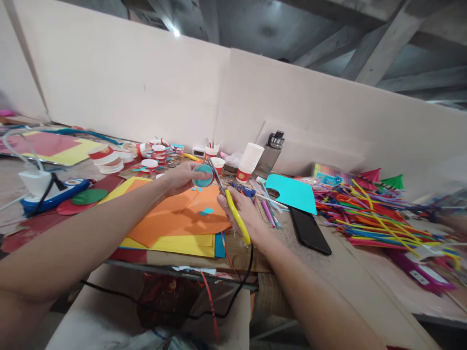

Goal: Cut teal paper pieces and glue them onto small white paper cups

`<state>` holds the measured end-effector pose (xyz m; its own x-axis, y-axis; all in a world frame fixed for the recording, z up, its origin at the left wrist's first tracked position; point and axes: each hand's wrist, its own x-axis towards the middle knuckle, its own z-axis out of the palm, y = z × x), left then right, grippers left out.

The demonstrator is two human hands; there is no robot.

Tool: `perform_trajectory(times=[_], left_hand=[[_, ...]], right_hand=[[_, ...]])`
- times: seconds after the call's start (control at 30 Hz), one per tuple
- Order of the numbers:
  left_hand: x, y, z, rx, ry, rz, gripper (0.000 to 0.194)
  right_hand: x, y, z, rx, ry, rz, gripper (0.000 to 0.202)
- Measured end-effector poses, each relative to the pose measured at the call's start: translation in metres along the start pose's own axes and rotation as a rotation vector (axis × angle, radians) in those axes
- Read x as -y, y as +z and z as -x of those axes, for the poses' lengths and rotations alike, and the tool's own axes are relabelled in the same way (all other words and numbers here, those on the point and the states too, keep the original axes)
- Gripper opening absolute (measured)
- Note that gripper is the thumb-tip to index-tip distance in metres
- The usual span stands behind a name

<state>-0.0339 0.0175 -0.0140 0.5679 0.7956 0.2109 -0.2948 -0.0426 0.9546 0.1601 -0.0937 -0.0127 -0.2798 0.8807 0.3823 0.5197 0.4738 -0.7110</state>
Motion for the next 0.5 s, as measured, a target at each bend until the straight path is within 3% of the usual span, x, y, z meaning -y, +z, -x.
perform_trajectory(times=[0.5], left_hand=[[0.0003,0.0021,0.0008,-0.025,0.027,0.016,0.022]], right_hand=[[-0.0013,0.0009,-0.0003,0.004,0.000,-0.012,0.032]])
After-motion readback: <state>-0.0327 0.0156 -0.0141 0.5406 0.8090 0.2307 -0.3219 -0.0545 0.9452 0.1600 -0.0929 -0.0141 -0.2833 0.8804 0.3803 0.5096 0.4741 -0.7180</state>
